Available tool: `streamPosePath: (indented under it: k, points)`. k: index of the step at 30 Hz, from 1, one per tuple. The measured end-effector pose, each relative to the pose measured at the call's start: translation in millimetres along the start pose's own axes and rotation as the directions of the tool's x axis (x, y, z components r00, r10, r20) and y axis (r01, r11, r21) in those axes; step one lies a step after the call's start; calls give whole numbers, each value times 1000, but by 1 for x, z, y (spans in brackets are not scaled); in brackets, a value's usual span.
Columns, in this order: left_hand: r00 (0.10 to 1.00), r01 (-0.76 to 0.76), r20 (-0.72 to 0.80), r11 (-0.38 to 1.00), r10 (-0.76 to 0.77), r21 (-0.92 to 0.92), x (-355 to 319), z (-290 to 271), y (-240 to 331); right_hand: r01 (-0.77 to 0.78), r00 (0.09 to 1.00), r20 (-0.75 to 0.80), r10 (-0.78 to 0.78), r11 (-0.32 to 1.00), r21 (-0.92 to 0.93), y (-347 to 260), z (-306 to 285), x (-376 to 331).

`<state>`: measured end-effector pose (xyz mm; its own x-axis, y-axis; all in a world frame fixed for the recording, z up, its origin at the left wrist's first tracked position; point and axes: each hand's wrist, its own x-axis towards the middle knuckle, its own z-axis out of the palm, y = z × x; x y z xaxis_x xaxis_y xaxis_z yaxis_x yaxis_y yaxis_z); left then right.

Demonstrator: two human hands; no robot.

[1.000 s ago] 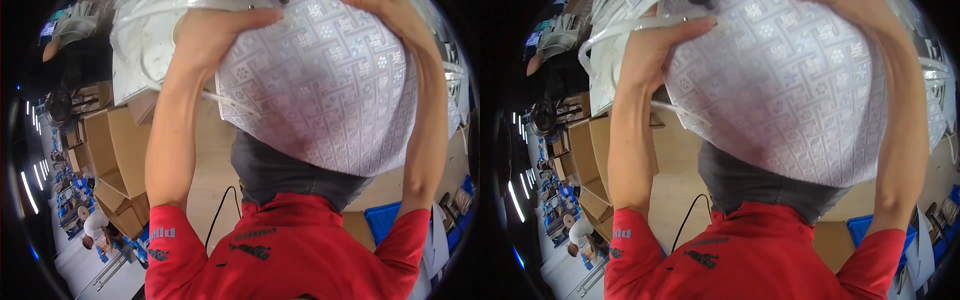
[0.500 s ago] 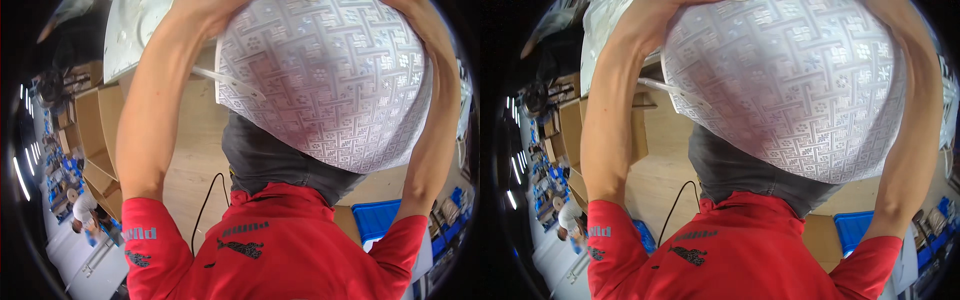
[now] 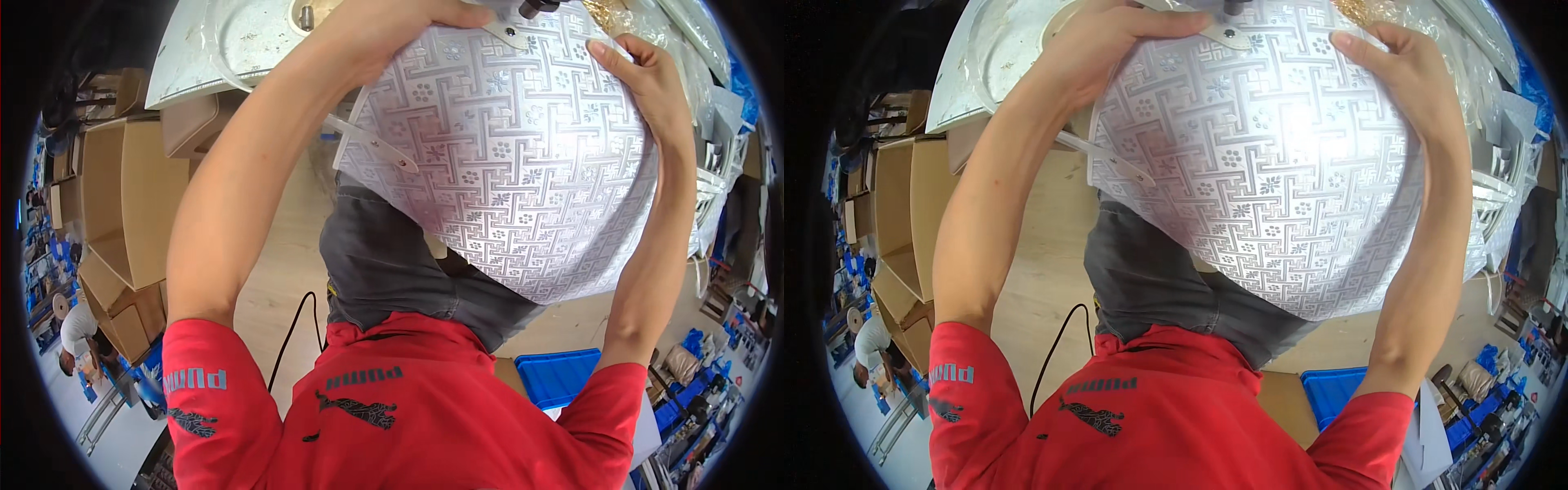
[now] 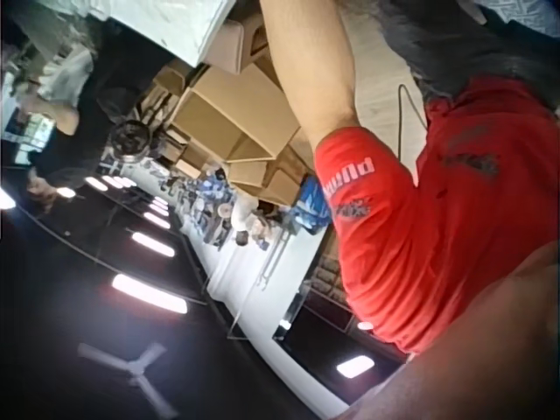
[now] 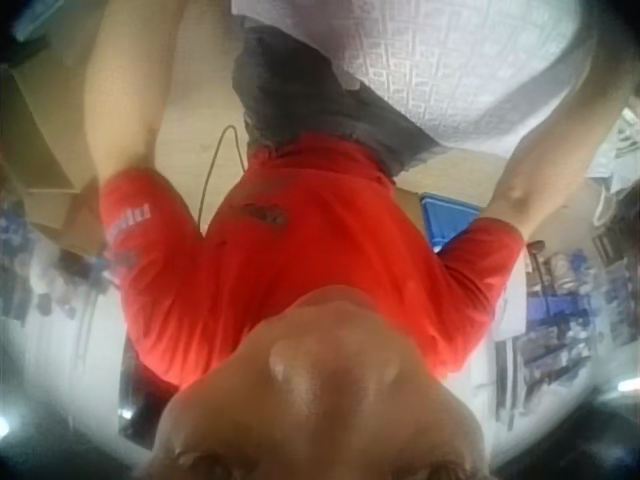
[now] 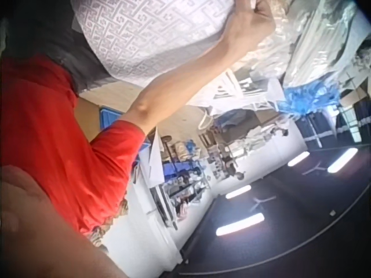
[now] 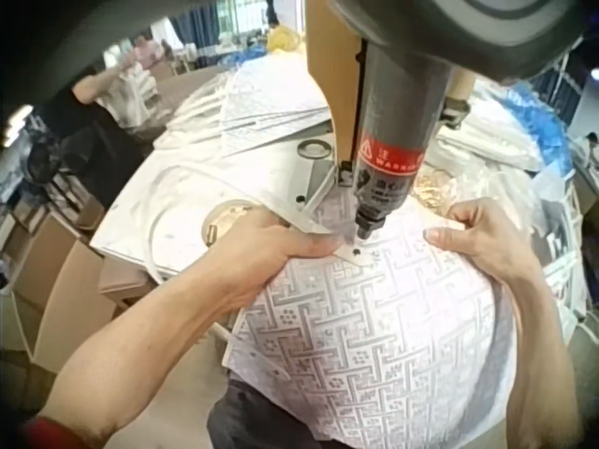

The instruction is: Assembling patterned tote bags by attaching handles using a pneumatic press machine at a factory workbench.

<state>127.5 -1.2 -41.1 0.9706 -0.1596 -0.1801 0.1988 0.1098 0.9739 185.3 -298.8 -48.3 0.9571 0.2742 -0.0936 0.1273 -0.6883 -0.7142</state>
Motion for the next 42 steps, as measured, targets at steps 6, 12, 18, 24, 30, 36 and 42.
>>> streamPosePath:
  k: [6,12,18,24,30,36,42]
  points:
    - [994,94,-51,995,-93,13,0,-10,-6,35,999,28,-35,999,5,2,3,2]
    - [996,84,-17,994,-86,-76,1,-12,-11,80,997,-9,-80,997,-6,-3,9,-3]
    - [998,59,28,994,-57,-91,0,-15,-16,34,999,13,-33,998,-51,6,7,0]
    - [988,156,16,988,-156,7,-13,-34,-8,-61,994,99,52,995,83,-15,5,0]
    - [957,279,-97,959,-273,52,-84,-8,-2,184,983,24,-182,974,-132,-52,20,-58]
    - [990,42,-137,997,-34,59,-154,-12,-8,428,888,-160,-431,902,-56,-91,16,-152]
    - [990,-87,132,961,54,264,-193,51,36,201,973,-57,-225,939,-279,-55,-74,-322]
